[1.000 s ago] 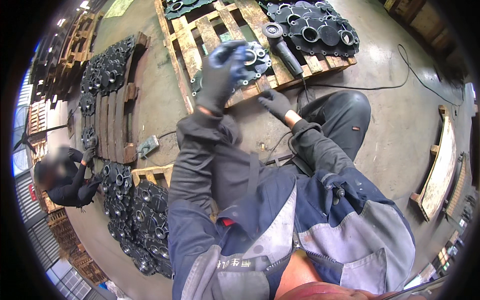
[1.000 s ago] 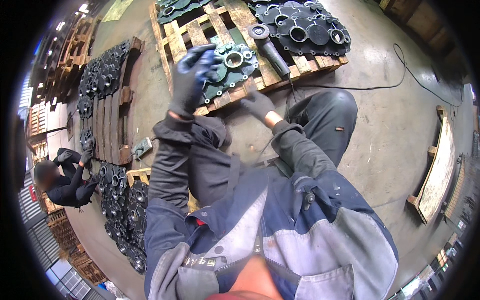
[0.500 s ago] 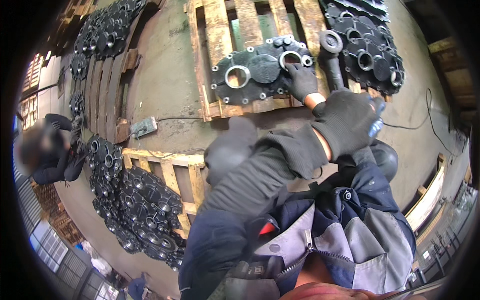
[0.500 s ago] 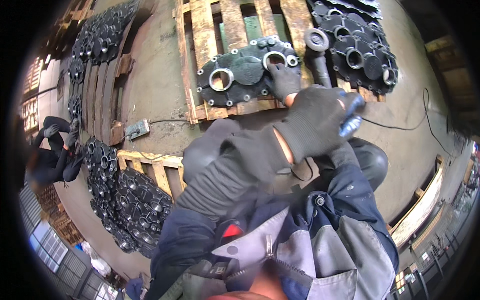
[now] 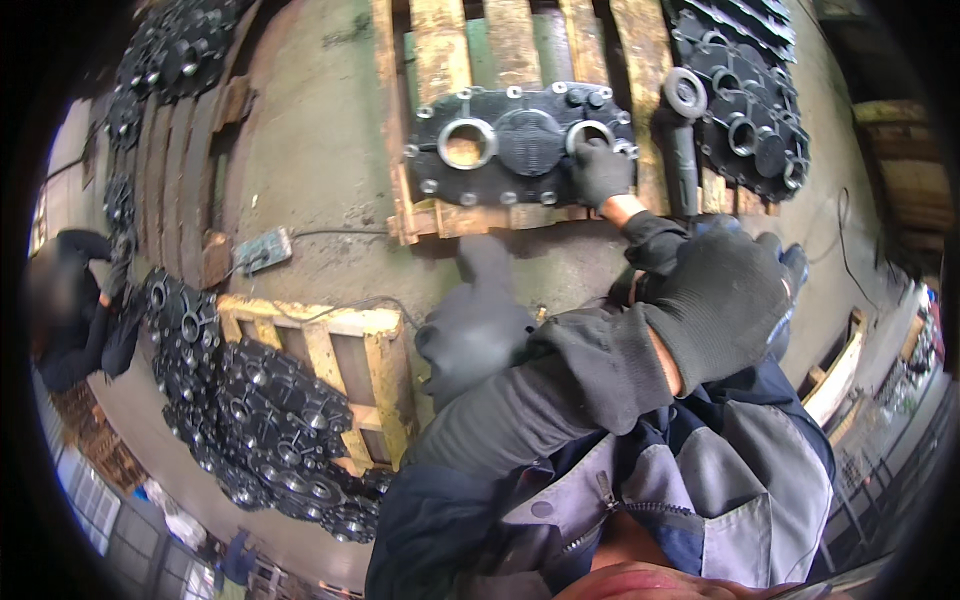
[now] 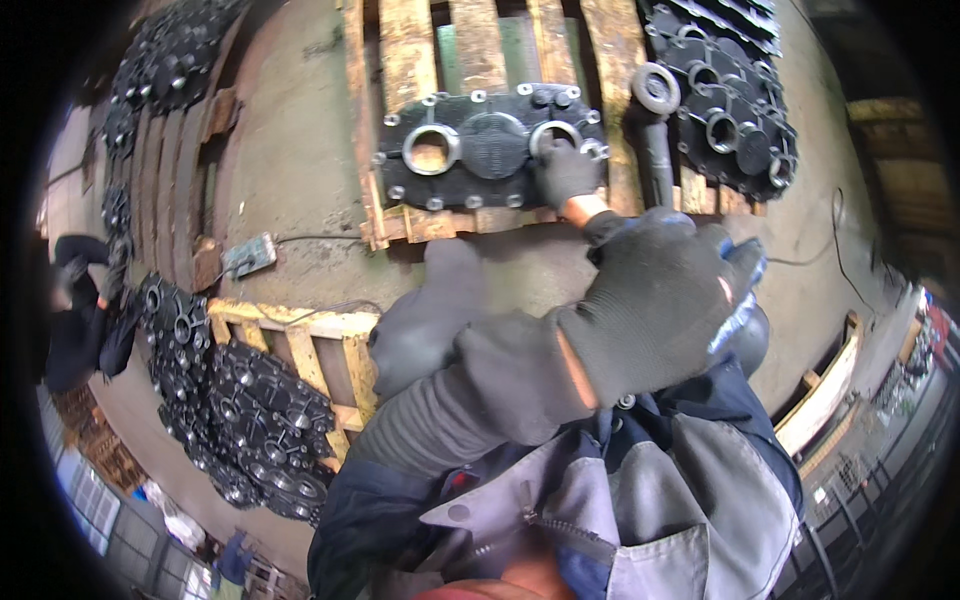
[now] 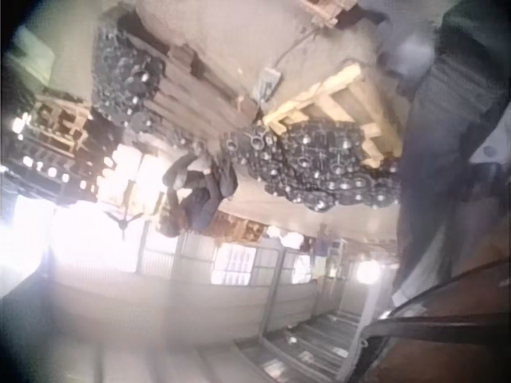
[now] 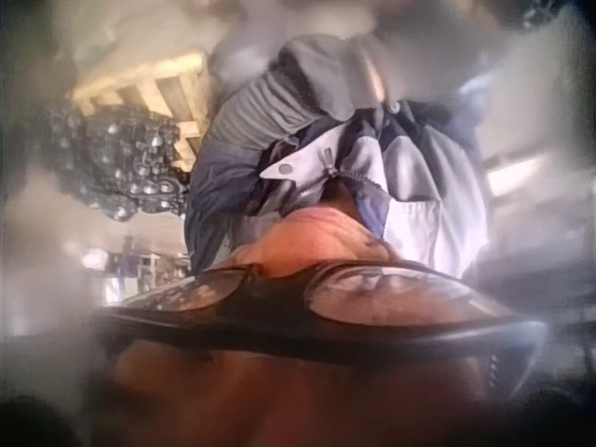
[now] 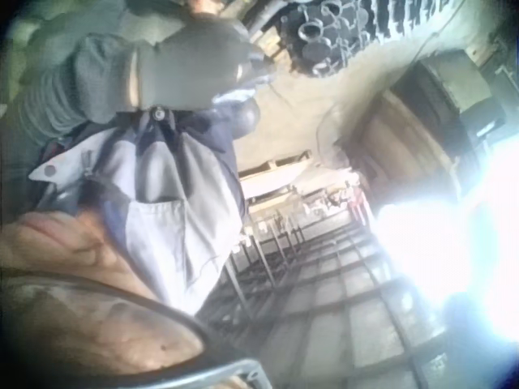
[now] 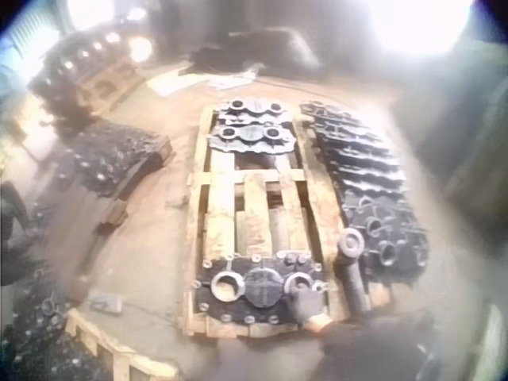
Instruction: The person uses an angle grinder to smooth the edges of metal parts placed on a wooden pallet. They handle several parts one at a time, flipping them over to grind different sides, then place them back on the pallet.
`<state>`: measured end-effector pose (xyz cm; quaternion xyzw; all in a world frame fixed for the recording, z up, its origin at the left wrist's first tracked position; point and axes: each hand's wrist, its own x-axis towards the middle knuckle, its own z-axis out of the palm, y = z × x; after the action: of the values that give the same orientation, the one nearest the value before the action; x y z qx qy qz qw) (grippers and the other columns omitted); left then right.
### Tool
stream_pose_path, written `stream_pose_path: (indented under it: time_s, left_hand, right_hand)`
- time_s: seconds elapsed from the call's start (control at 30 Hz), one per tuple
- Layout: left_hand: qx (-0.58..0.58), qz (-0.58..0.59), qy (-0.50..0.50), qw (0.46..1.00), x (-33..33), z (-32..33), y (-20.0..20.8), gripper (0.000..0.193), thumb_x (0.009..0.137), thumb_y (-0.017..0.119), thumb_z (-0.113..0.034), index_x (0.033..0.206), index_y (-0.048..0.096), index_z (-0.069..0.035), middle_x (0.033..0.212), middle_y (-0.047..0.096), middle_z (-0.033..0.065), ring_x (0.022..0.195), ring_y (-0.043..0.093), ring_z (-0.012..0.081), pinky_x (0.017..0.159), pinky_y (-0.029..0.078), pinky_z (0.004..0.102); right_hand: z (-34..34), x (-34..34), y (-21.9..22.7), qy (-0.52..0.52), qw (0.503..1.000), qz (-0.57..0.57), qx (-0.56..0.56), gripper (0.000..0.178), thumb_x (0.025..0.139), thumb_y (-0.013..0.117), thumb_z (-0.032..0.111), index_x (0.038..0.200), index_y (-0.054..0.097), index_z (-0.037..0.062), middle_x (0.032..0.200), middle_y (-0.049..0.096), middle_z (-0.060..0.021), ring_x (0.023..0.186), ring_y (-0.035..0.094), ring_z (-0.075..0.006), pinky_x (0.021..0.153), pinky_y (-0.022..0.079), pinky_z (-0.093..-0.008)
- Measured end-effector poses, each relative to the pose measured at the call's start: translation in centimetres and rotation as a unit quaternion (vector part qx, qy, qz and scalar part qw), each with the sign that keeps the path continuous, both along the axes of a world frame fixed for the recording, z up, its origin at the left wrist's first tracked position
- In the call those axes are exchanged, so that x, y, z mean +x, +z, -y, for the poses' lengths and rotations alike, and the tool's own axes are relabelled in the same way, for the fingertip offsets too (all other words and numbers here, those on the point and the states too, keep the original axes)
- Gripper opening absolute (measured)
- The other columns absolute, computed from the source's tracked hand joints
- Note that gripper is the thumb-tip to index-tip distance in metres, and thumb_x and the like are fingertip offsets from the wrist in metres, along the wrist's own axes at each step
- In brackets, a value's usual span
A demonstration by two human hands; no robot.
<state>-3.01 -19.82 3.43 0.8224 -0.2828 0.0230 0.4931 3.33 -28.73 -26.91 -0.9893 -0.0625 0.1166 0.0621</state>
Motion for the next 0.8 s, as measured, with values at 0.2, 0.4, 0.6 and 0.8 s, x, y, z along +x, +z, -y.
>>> stream_pose_path:
  time_s: [0.2, 0.4, 0.6, 0.8]
  left_hand:
    - [0.030, -0.028, -0.022, 0.999, 0.4, 0.4, -0.6, 0.039, 0.090, 0.072, -0.027, 0.120, 0.071, -0.004, 0.095, 0.071, 0.0143, 0.085, 0.070, 0.0327, 0.079, 0.053, 0.0462]
    - [0.015, -0.034, -0.023, 0.999, 0.2, 1.0, -1.1, 0.033, 0.094, 0.071, -0.026, 0.117, 0.074, -0.003, 0.095, 0.073, 0.0170, 0.087, 0.071, 0.0371, 0.078, 0.054, 0.0504]
    - [0.051, -0.060, -0.038, 0.996, 0.1, 1.3, -1.0, 0.034, 0.092, 0.074, -0.027, 0.118, 0.074, -0.006, 0.094, 0.073, 0.0156, 0.088, 0.071, 0.0363, 0.078, 0.054, 0.0493]
    - [0.060, -0.118, -0.023, 0.991, 0.2, 0.6, -1.1, 0.035, 0.090, 0.075, -0.027, 0.118, 0.073, -0.006, 0.099, 0.074, 0.0172, 0.087, 0.072, 0.0377, 0.078, 0.055, 0.0504]
  right_hand:
    - [-2.9, -2.1, 1.2, -0.043, 0.995, -0.010, 0.088, 0.030, 0.094, 0.072, 0.036, 0.108, 0.071, 0.0086, 0.106, 0.073, -0.0176, 0.088, 0.073, -0.0432, 0.075, 0.058, -0.0543]
    - [2.4, -1.7, 2.5, -0.156, 0.937, 0.128, 0.286, 0.039, 0.093, 0.079, 0.032, 0.123, 0.074, 0.0077, 0.113, 0.073, -0.0165, 0.106, 0.072, -0.0369, 0.095, 0.056, -0.0449]
    - [11.1, -0.4, 1.4, -0.322, 0.940, 0.108, -0.009, 0.092, 0.083, 0.086, 0.048, 0.158, 0.042, 0.0168, 0.143, 0.057, -0.0199, 0.131, 0.057, -0.0411, 0.109, 0.047, -0.0538]
    - [11.6, 2.3, 1.7, -0.321, 0.946, -0.040, 0.006, 0.080, 0.083, 0.086, 0.044, 0.146, 0.049, 0.0102, 0.129, 0.067, -0.0236, 0.119, 0.068, -0.0440, 0.100, 0.055, -0.0529]
